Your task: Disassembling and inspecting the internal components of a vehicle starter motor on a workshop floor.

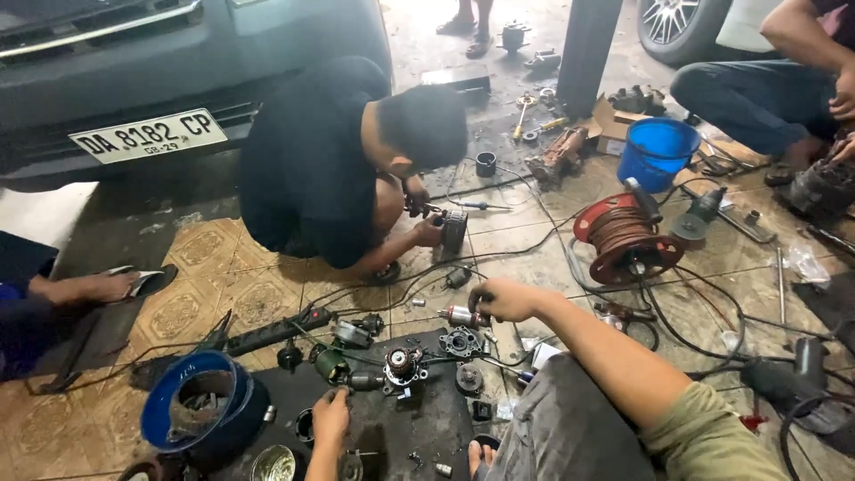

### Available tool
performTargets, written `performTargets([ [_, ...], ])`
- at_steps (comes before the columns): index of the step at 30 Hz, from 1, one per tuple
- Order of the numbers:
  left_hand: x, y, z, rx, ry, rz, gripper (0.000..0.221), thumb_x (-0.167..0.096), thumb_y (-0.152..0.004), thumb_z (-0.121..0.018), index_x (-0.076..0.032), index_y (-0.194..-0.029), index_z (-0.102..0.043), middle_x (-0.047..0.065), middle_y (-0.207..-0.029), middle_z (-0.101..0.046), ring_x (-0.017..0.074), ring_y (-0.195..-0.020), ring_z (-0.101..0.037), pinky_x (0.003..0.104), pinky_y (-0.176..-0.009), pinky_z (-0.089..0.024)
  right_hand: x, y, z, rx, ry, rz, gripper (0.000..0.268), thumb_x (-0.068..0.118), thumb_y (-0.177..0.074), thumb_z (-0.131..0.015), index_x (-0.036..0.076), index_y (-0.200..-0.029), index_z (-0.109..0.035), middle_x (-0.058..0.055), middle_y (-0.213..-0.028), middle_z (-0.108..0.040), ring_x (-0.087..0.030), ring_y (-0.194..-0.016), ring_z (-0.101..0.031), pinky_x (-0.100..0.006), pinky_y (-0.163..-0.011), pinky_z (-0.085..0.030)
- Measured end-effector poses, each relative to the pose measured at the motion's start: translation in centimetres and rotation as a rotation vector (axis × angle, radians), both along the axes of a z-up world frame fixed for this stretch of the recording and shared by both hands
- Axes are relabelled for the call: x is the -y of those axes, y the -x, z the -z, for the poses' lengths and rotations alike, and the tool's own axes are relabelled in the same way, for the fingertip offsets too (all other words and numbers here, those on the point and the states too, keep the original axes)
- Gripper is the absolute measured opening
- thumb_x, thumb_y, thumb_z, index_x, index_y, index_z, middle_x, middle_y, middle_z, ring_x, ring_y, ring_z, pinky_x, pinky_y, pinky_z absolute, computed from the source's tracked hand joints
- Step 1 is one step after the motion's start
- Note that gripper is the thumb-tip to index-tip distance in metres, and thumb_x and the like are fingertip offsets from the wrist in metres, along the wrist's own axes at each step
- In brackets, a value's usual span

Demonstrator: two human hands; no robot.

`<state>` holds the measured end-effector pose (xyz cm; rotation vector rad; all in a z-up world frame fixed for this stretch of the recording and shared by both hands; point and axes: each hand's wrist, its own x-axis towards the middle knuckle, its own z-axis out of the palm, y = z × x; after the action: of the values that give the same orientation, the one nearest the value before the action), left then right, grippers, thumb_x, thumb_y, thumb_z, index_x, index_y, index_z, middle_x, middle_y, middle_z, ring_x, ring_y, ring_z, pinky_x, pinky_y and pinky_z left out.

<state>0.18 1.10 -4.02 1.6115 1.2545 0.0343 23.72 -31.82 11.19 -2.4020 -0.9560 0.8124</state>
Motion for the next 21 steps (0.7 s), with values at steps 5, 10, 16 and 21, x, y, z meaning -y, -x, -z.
performTargets([
  [5, -0.1, 0.2, 0.8, 0.039, -0.005, 0.013, 0.031, -0.028, -0.101, -0.057, -0.006, -0.080, -0.063, 0.015, -0.071, -0.060, 0.0255, -0.055, -0.044, 0.041, -0.054, -0.031, 0.1, 0.3, -0.5, 0.022, -0.003, -0.026, 0.024, 0.016, -0.096, -0.055, 0.010, -0.112, -0.071, -0.006, -0.105, -0.075, -0.022, -0.090, -0.069, -0.036, -0.080, -0.054],
  [10, -0.8, 0.1, 1.7, -0.013, -0.022, 0.026, 0.033, -0.030, -0.101, -0.057, -0.003, -0.081, -0.060, 0.018, -0.076, -0.058, 0.0293, -0.068, -0.048, 0.043, -0.065, -0.034, 0.0, 1.1, -1.8, -0.023, 0.031, -0.001, 0.020, 0.018, -0.099, -0.055, 0.009, -0.109, -0.070, -0.005, -0.103, -0.074, -0.018, -0.087, -0.068, -0.033, -0.079, -0.055],
  [16, -0.5, 0.1, 0.4, -0.050, -0.067, 0.045, 0.036, -0.036, -0.098, -0.060, -0.005, -0.082, -0.070, 0.015, -0.083, -0.071, 0.0294, -0.073, -0.058, 0.039, -0.069, -0.040, -0.4, 1.0, -2.9, 0.060, -0.030, -0.002, 0.027, 0.018, -0.098, -0.055, 0.010, -0.118, -0.071, -0.007, -0.115, -0.074, -0.021, -0.100, -0.071, -0.035, -0.090, -0.058],
  [21, -4.5, 0.0, -2.9, 0.024, -0.125, 0.113, 0.030, -0.029, -0.096, -0.061, -0.003, -0.102, -0.075, 0.015, -0.090, -0.069, 0.0267, -0.079, -0.058, 0.039, -0.073, -0.042, -0.2, 1.4, -10.3, 0.037, -0.243, 0.073, 0.029, 0.020, -0.103, -0.050, 0.011, -0.127, -0.064, -0.006, -0.115, -0.075, -0.012, -0.085, -0.068, -0.028, -0.078, -0.057],
])
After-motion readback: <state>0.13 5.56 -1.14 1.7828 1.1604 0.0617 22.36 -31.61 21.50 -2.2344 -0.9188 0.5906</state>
